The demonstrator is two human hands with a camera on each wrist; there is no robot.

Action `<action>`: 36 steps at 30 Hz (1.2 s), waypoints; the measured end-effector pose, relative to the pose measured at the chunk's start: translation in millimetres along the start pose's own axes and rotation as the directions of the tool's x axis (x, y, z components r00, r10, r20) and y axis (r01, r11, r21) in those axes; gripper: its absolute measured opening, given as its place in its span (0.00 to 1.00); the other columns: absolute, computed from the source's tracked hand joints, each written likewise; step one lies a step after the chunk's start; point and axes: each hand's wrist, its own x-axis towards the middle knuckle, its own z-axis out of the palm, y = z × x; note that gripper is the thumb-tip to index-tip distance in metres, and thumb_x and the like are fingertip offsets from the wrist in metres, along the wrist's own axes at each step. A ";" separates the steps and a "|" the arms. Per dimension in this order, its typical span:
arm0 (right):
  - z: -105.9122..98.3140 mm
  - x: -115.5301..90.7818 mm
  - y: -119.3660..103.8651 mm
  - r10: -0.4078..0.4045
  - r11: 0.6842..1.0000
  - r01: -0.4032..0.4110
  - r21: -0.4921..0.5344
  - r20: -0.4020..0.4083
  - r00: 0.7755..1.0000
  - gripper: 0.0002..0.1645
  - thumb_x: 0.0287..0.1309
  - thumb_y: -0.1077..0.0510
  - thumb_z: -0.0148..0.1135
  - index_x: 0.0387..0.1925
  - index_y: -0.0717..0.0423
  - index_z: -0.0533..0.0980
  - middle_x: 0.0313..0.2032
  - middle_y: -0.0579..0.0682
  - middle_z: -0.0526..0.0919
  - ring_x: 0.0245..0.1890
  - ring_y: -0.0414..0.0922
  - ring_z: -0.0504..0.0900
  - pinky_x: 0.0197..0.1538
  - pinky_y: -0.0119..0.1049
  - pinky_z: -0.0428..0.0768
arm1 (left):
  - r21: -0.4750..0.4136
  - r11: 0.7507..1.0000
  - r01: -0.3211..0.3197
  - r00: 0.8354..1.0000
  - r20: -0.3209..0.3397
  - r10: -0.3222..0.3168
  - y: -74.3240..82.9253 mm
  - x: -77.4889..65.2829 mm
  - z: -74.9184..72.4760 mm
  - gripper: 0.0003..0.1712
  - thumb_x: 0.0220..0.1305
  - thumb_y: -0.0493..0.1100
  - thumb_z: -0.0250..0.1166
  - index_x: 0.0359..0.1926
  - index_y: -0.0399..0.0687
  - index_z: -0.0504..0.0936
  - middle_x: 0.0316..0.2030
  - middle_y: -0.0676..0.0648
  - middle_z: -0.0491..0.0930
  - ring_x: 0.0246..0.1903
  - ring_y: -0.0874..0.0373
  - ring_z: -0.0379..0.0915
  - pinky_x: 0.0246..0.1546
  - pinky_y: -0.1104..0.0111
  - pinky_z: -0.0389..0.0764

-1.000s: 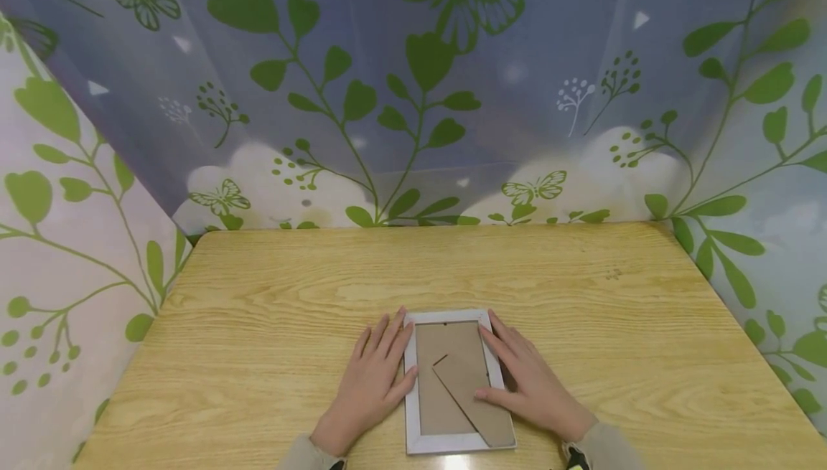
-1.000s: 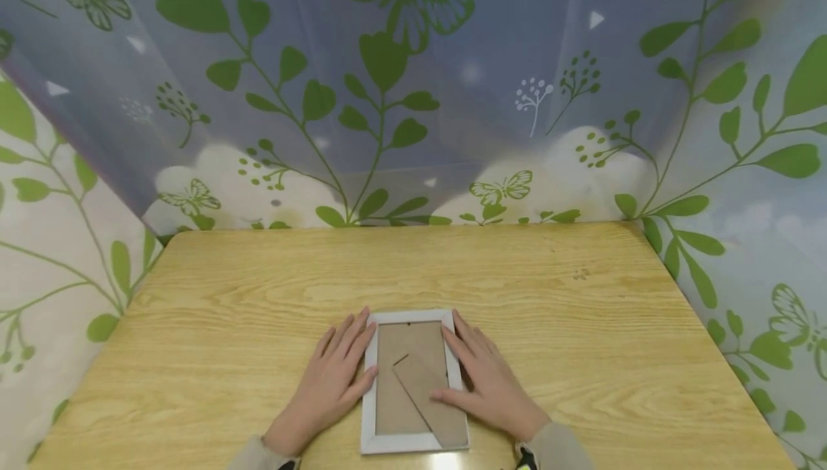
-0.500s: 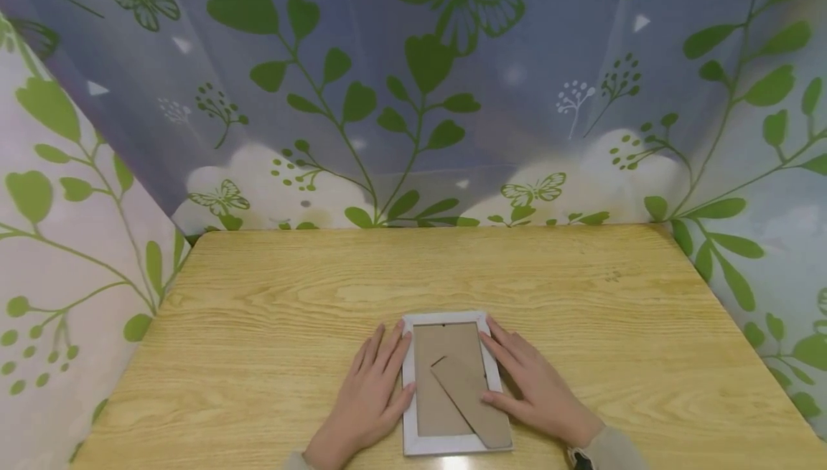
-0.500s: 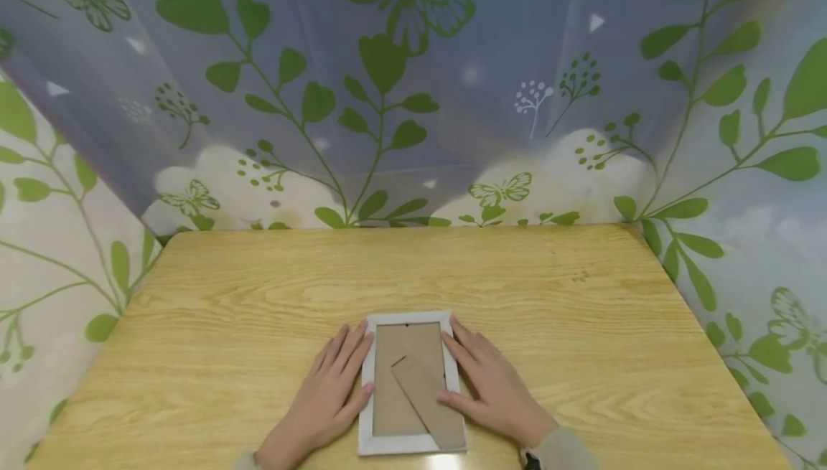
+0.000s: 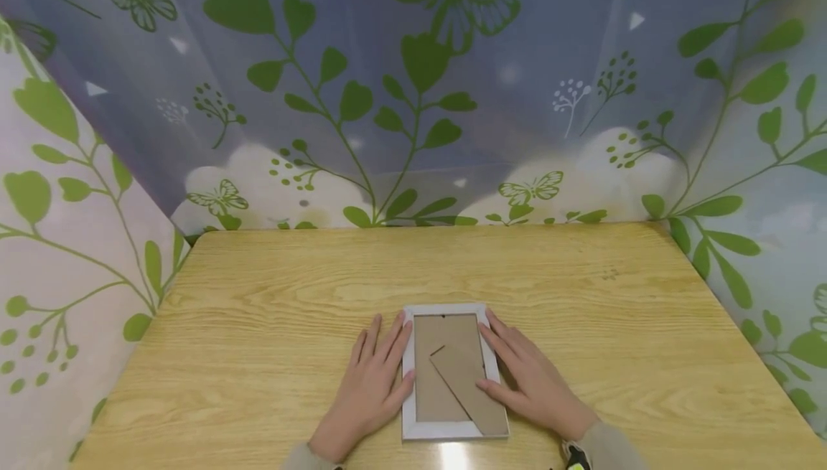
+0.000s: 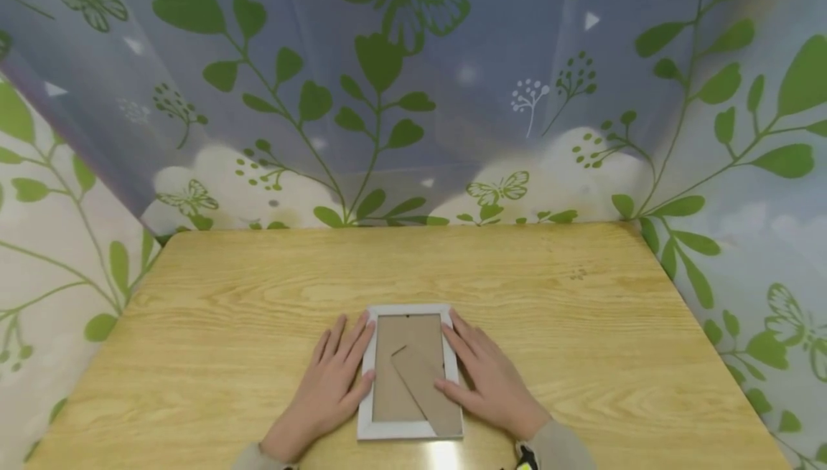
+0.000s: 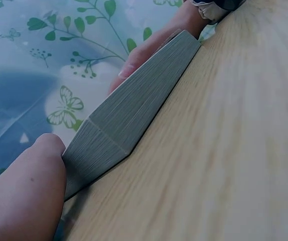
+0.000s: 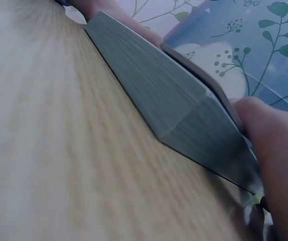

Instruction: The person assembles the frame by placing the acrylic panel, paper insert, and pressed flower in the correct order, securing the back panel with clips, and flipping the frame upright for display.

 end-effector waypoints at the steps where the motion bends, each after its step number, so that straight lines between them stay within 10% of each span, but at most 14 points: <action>1: 0.4 1.2 0.9 0.005 1.000 -0.005 0.005 -0.001 1.000 0.50 0.62 0.39 0.63 0.76 0.56 0.56 0.76 0.59 0.52 0.72 0.57 0.60 0.68 0.58 0.61 | -0.005 1.000 0.000 1.000 -0.004 0.000 -0.6 1.5 0.2 0.39 0.72 0.58 0.48 0.78 0.47 0.54 0.77 0.47 0.49 0.74 0.34 0.43 0.68 0.39 0.51; 21: 5.4 66.9 48.4 0.073 0.996 -0.074 0.050 0.027 0.997 0.43 0.67 0.42 0.57 0.75 0.58 0.57 0.76 0.59 0.52 0.73 0.58 0.58 0.71 0.60 0.54 | -0.047 0.992 0.117 0.993 0.026 -0.116 -31.5 71.1 12.3 0.34 0.76 0.52 0.43 0.78 0.48 0.54 0.77 0.48 0.49 0.74 0.38 0.44 0.69 0.39 0.48; 36: 12.5 62.0 37.3 0.128 0.982 -0.104 0.155 -0.149 0.981 0.32 0.66 0.49 0.60 0.66 0.62 0.72 0.70 0.56 0.67 0.68 0.58 0.67 0.68 0.56 0.63 | -0.100 0.972 0.212 0.977 -0.003 -0.213 -30.2 69.7 10.4 0.35 0.78 0.54 0.38 0.75 0.35 0.55 0.75 0.39 0.55 0.75 0.43 0.45 0.71 0.47 0.50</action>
